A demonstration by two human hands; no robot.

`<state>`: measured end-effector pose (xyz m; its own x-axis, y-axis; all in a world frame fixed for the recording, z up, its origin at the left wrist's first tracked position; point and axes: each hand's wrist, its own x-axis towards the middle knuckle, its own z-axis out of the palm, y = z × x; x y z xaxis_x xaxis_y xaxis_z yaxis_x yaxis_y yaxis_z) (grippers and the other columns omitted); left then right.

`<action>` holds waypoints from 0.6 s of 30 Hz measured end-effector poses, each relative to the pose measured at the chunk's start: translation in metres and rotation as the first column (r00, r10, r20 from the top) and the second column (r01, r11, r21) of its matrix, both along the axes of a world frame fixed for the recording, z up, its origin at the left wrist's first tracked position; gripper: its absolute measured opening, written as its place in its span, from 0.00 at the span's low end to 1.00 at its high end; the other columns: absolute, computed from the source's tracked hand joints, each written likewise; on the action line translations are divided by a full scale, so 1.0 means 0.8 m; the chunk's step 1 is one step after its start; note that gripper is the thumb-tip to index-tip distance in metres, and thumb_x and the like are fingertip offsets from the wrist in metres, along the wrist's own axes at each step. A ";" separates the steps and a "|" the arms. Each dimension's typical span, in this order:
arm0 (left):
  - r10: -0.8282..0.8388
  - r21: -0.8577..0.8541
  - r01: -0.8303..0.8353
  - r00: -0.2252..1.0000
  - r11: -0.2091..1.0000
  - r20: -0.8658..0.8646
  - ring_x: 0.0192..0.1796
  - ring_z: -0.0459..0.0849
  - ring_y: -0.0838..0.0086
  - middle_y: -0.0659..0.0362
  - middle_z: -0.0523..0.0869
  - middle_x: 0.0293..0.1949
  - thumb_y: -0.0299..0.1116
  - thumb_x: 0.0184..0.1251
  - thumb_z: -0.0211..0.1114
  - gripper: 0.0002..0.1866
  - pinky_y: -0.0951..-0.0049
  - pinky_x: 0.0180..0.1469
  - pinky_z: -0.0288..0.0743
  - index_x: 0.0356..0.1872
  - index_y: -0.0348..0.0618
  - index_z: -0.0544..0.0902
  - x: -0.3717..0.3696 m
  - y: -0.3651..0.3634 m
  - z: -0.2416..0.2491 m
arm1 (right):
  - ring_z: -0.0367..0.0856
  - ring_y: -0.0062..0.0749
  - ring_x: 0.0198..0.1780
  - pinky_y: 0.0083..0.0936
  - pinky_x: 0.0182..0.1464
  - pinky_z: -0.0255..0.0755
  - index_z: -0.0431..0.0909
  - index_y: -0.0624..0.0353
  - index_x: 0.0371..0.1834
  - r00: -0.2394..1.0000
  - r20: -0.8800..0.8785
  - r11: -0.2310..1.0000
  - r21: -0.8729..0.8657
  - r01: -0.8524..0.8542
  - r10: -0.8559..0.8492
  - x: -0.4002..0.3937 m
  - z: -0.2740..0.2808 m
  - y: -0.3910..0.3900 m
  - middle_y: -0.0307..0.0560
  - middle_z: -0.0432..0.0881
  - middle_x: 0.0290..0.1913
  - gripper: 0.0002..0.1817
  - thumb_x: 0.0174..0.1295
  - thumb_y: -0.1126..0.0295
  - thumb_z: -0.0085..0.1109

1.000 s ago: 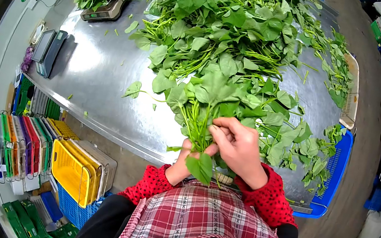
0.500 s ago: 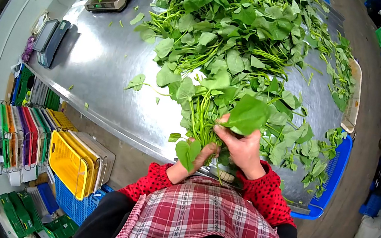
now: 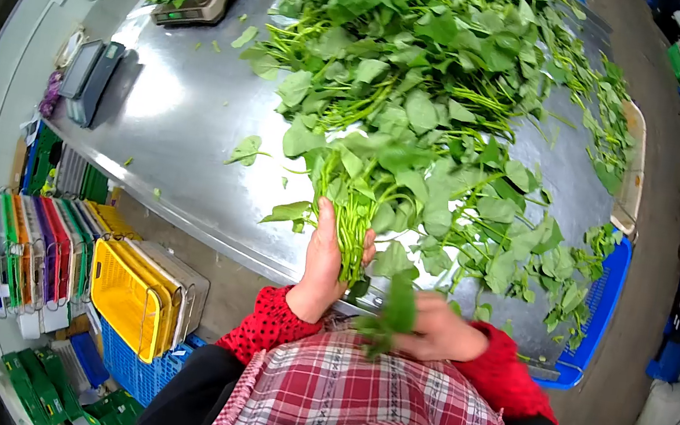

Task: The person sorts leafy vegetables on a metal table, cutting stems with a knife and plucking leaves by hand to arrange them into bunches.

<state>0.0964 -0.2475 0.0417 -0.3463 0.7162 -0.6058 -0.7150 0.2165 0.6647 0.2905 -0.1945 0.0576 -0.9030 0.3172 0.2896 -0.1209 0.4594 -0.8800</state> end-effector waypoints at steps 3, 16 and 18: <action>-0.020 0.175 0.058 0.977 0.983 -0.212 0.26 0.78 0.76 0.60 0.80 0.27 0.39 0.70 0.62 0.12 0.76 0.30 0.74 0.44 0.41 0.77 -0.029 -0.006 -0.012 | 0.82 0.44 0.33 0.35 0.36 0.75 0.83 0.59 0.42 0.440 0.879 0.940 0.288 -0.182 -0.184 0.060 0.007 0.036 0.47 0.83 0.32 0.15 0.50 0.68 0.69; -0.583 -0.201 0.644 0.459 0.738 -0.671 0.50 0.83 0.65 0.50 0.85 0.43 0.26 0.54 0.70 0.19 0.66 0.51 0.76 0.48 0.33 0.79 0.025 -0.035 -0.010 | 0.80 0.35 0.28 0.30 0.27 0.75 0.81 0.50 0.49 0.913 0.177 0.842 0.482 0.244 -0.366 -0.083 -0.002 0.037 0.46 0.78 0.40 0.19 0.52 0.64 0.67; -0.685 -0.271 0.712 0.387 0.647 -0.617 0.53 0.81 0.71 0.51 0.83 0.49 0.26 0.55 0.71 0.25 0.69 0.54 0.74 0.55 0.35 0.76 0.021 -0.043 -0.029 | 0.80 0.37 0.26 0.30 0.27 0.75 0.80 0.53 0.50 0.858 0.366 0.826 0.553 0.111 -0.361 -0.090 -0.007 0.034 0.49 0.78 0.44 0.20 0.53 0.65 0.68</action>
